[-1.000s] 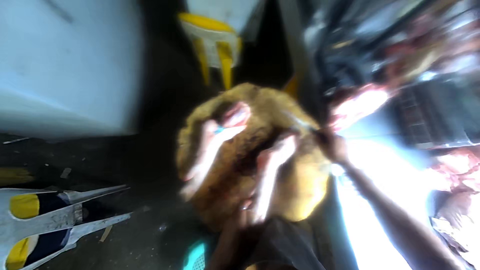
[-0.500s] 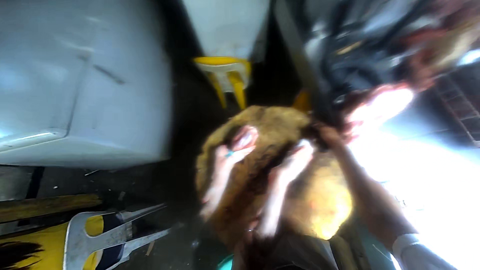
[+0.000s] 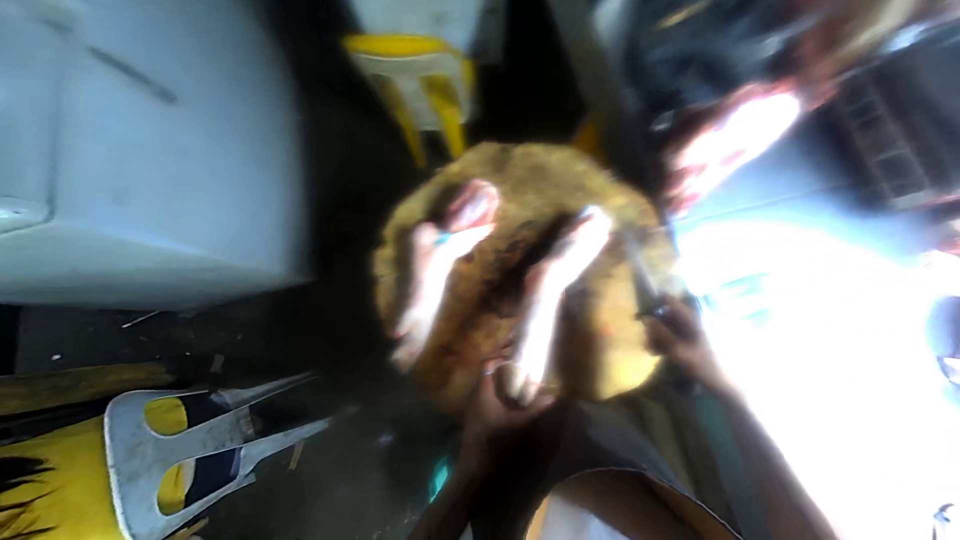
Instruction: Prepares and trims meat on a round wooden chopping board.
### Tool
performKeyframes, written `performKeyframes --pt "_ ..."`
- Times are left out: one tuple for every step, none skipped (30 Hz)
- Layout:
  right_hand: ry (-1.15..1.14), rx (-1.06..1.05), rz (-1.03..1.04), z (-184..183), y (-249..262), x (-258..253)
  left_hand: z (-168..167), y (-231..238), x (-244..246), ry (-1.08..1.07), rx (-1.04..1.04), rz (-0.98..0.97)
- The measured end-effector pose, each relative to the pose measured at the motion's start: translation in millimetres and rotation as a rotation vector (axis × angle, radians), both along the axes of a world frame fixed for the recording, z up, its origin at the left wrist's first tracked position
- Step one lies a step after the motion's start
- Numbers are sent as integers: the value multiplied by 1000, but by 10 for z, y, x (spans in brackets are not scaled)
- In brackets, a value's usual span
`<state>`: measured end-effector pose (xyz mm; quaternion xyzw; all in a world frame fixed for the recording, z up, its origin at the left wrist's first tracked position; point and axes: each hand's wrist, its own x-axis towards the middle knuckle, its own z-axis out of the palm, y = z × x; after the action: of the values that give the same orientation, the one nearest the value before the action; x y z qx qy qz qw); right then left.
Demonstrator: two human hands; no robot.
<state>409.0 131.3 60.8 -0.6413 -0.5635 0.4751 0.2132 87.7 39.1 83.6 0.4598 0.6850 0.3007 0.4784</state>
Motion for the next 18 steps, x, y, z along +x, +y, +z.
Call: performKeyframes --pt "-30 42 69 99 -137 -63 -23 3 -10 -42 7 7" --pt "-78 78 145 201 -257 -129 -50 1 -18 -87 13 9" --pt "-131 98 214 304 -362 -197 -85 -6 -21 -118 32 6" --pt "-192 107 272 397 -449 -264 -124 -11 -20 -134 51 3" --pt "-263 111 329 477 -524 -324 -148 -17 -16 -142 62 -2" --pt "-332 118 389 555 -584 -378 -167 -26 -8 -143 70 -6" --pt "-391 136 454 628 -631 -428 -186 -37 -1 -141 75 -11" --pt "-440 180 505 684 -672 -476 -200 -43 5 -142 82 -15" --pt "-481 231 537 729 -700 -516 -212 -44 11 -149 85 -18" --pt "-526 281 557 755 -706 -543 -212 -43 17 -155 73 -22" --pt "-574 326 560 760 -688 -556 -210 -43 20 -159 55 -26" --pt "-620 344 557 758 -640 -553 -217 -47 22 -160 45 -30" --pt "-656 320 552 753 -562 -535 -222 -49 27 -162 46 -31" --pt "-677 260 547 751 -468 -508 -214 -51 34 -163 42 -28" --pt "-696 195 539 740 -374 -481 -201 -53 38 -158 28 -28" --pt "-717 156 530 725 -300 -465 -191 -52 37 -150 15 -29" --pt "-739 151 529 727 -259 -464 -187 -44 31 -143 10 -29" --pt "-744 183 540 748 -254 -478 -195 -35 21 -142 10 -29"
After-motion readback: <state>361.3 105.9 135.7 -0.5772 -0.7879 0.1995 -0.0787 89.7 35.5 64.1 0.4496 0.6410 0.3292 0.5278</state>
